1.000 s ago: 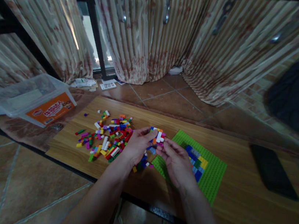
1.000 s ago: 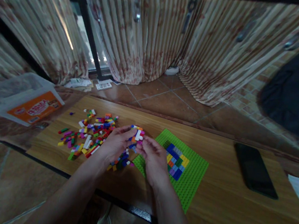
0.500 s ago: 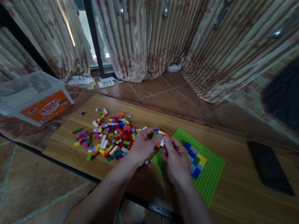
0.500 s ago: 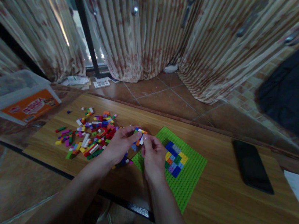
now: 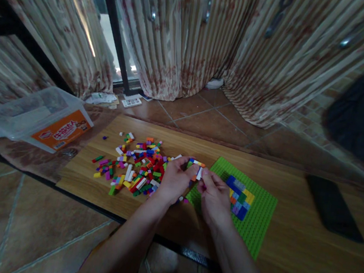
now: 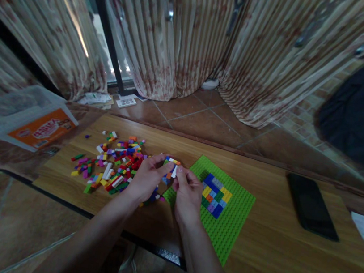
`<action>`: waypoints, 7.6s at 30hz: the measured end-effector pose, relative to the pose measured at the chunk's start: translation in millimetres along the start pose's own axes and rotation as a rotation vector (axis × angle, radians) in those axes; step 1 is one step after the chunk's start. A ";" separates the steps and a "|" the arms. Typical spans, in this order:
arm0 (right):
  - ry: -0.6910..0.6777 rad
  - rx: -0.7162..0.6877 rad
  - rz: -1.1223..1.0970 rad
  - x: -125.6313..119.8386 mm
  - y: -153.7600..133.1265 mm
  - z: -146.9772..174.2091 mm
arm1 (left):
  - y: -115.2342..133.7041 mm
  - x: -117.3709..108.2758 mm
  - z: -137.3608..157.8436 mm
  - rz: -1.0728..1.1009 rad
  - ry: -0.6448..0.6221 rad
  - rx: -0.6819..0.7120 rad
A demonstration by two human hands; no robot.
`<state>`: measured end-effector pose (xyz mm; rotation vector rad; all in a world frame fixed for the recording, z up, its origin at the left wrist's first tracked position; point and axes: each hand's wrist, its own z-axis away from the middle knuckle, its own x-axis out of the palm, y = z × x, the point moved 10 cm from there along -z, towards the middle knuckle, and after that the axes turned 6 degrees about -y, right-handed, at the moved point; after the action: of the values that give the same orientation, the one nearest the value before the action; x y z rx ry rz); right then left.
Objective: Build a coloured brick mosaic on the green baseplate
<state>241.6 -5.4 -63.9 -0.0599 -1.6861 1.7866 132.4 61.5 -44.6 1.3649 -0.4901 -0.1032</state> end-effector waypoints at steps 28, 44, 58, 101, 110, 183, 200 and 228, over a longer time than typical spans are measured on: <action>-0.016 0.155 -0.204 8.9 9.4 0.5 | 2.4 -1.7 5.2 0.078 -0.044 -0.080; -0.015 0.040 -0.088 8.4 4.6 0.1 | -1.1 4.3 8.3 0.034 -0.123 -0.108; -0.117 -0.049 0.478 14.5 6.3 -1.4 | 34.9 -31.7 -2.8 -0.539 -0.075 0.117; -0.101 -0.121 0.239 19.0 -11.4 0.3 | 10.0 -32.2 1.4 -0.046 0.004 -0.125; -0.127 -0.060 0.227 22.5 -6.7 -1.6 | 14.0 -30.9 1.0 -0.086 0.007 -0.075; -0.064 -0.087 0.088 6.8 -8.0 -7.2 | 6.2 -16.1 5.0 -0.102 -0.102 -0.128; -0.101 -0.090 0.309 15.4 -8.5 -4.4 | 12.3 -31.6 2.5 -0.184 0.037 -0.079; -0.150 -0.158 0.436 18.6 -12.3 -2.2 | 35.6 -33.7 1.0 -0.538 -0.020 0.077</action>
<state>233.5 4.9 -45.7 -0.3991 -2.0383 2.0018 94.4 80.1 -19.8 1.5452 -0.1331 -0.5418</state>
